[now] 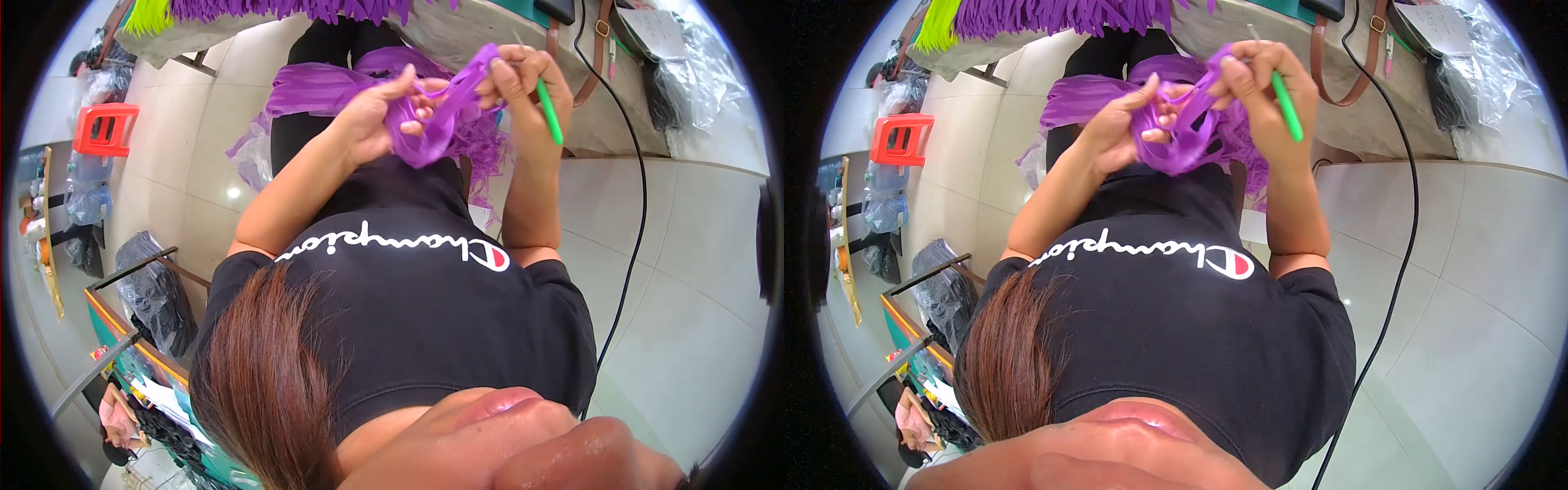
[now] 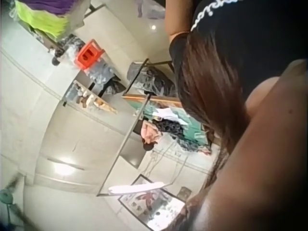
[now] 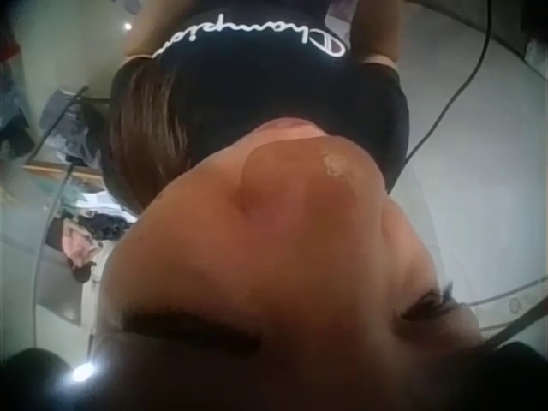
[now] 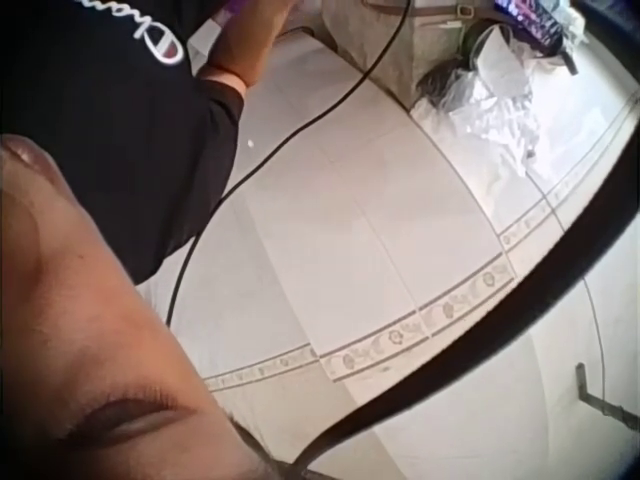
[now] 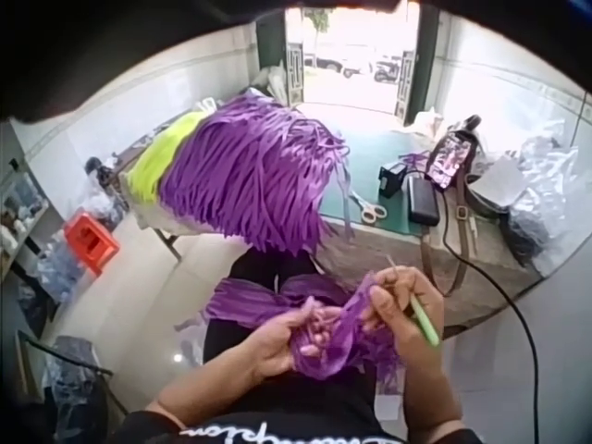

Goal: Assembling purple plastic fringe into bundles using a green tool.

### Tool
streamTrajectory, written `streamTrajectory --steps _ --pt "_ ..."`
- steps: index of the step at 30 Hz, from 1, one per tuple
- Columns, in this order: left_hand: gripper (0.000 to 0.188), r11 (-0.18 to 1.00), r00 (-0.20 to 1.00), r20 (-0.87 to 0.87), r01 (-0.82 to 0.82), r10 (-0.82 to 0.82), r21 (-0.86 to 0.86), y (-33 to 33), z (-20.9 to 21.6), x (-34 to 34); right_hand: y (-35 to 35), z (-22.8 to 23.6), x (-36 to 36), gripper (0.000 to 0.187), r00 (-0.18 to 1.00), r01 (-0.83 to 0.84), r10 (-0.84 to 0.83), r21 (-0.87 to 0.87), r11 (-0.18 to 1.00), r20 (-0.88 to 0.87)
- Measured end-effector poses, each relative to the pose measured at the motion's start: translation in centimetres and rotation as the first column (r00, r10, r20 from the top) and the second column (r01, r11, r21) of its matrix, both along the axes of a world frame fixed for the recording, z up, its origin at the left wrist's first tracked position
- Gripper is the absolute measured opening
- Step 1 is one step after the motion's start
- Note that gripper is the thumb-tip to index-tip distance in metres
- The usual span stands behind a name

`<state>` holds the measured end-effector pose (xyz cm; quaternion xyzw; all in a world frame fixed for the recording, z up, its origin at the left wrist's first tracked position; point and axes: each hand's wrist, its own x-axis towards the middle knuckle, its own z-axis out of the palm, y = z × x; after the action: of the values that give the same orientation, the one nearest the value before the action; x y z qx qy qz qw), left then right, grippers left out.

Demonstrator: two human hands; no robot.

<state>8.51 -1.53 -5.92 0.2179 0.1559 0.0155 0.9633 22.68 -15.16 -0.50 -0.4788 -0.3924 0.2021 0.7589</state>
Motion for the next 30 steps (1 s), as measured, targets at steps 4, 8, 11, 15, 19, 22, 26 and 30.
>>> streamTrajectory --steps 4,8,11,15,19,22,26,30 --pt "0.048 0.917 0.964 0.185 0.244 -0.192 -0.316 -0.9 0.8 -0.2 -0.1 -0.1 -2.0 0.027 0.991 -0.093 0.096 -0.032 0.995 0.089" --pt "0.031 0.999 0.996 0.086 -0.009 0.005 0.039 -1.1 2.6 -1.1 -0.8 0.3 -2.8 0.03 0.974 -0.141 0.155 -0.096 0.985 0.163" --pt "0.024 0.961 0.987 0.004 -0.155 0.158 0.227 -1.2 2.8 -1.1 -0.9 0.0 -3.3 0.031 0.96 -0.162 0.189 -0.141 0.977 0.207" --pt "0.015 0.983 0.995 0.034 -0.099 0.095 0.156 -1.2 2.9 -1.4 -0.9 -0.4 -3.3 0.034 0.927 -0.21 0.247 -0.153 0.966 0.284" --pt "0.019 0.894 0.964 -0.026 -0.234 0.264 0.381 -0.9 2.3 -1.4 -0.6 -0.6 -1.2 0.022 0.905 -0.228 0.257 -0.124 0.966 0.34" --pt "0.024 0.801 0.965 0.003 -0.219 0.262 0.557 -1.6 2.5 -1.4 1.1 -0.1 1.7 0.026 0.869 0.045 -0.034 -0.01 0.999 0.493" --pt "0.02 0.779 0.958 0.023 -0.245 0.284 0.578 -1.9 3.5 -1.6 1.4 0.1 0.9 0.023 0.807 0.207 -0.034 -0.228 0.952 0.589" --pt "0.029 0.742 0.978 0.051 -0.186 0.201 0.644 -1.0 3.5 -2.0 1.2 -1.7 -0.5 0.018 0.894 -0.015 0.206 -0.432 0.902 0.398"
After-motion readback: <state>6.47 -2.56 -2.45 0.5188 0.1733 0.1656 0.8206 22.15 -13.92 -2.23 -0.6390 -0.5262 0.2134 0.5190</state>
